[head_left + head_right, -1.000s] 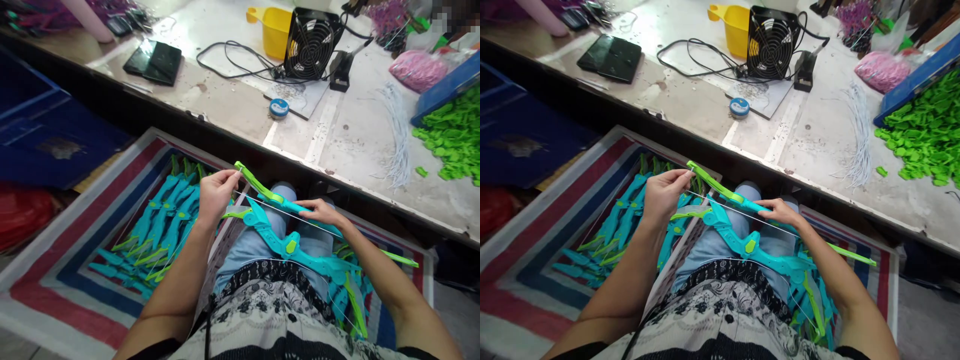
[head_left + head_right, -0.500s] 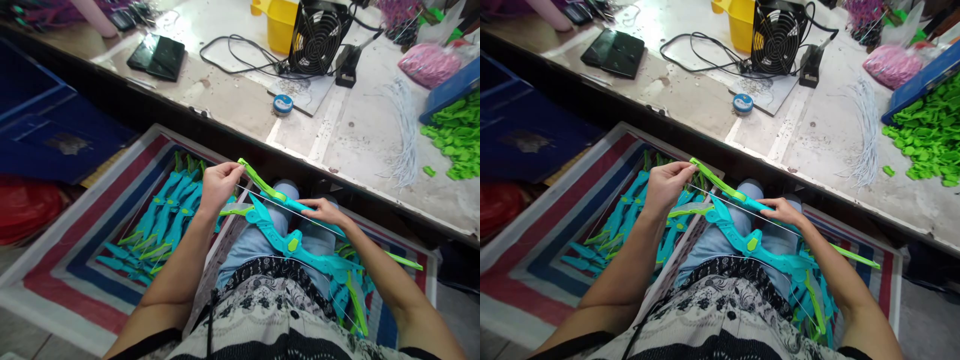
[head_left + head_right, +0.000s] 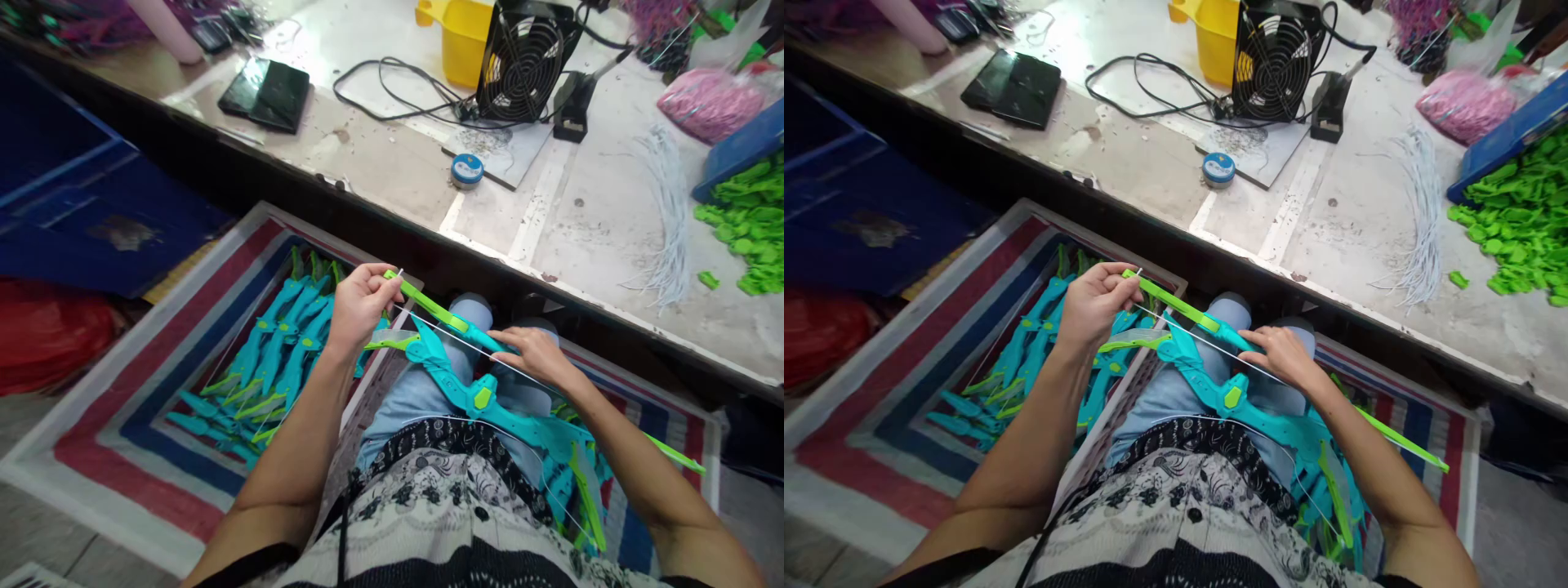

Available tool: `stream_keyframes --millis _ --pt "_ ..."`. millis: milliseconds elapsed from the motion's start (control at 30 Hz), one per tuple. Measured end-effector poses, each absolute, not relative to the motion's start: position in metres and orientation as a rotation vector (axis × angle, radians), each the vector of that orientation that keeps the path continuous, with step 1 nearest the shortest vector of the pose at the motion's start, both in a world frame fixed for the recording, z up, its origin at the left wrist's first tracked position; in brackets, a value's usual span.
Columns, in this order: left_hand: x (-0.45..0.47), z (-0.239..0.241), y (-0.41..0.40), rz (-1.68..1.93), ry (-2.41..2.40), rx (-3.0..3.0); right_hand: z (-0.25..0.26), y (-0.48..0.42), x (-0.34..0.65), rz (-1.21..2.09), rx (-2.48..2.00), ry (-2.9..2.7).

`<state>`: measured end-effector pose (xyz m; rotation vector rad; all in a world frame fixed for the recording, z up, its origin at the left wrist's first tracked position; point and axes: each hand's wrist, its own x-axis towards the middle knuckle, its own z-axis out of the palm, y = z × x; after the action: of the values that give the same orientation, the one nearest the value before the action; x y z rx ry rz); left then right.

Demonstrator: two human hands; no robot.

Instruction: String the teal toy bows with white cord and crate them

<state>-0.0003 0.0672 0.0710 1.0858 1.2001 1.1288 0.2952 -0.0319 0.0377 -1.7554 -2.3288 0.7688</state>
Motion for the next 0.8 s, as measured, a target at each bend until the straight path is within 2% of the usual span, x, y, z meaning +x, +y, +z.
stream_keyframes --millis 133,267,367,633,733,800 --pt "-0.001 0.066 0.061 1.165 1.166 1.086 0.065 0.011 0.249 0.344 -1.560 -2.210" --pt "-0.001 0.067 0.059 1.161 1.140 1.077 0.069 0.067 0.187 0.440 -1.104 -2.200" --pt "-0.002 0.068 0.059 1.152 1.134 1.071 0.063 0.090 0.164 0.523 -0.951 -2.214" --pt "-0.007 0.058 0.066 0.978 1.160 1.041 0.064 0.098 0.169 0.451 -0.982 -2.315" --pt "-0.005 0.049 0.073 0.928 1.320 1.231 0.067 0.115 0.178 0.403 -1.058 -2.370" --pt "0.001 0.042 0.077 1.031 1.422 1.419 0.071 0.135 0.194 0.359 -1.175 -2.335"
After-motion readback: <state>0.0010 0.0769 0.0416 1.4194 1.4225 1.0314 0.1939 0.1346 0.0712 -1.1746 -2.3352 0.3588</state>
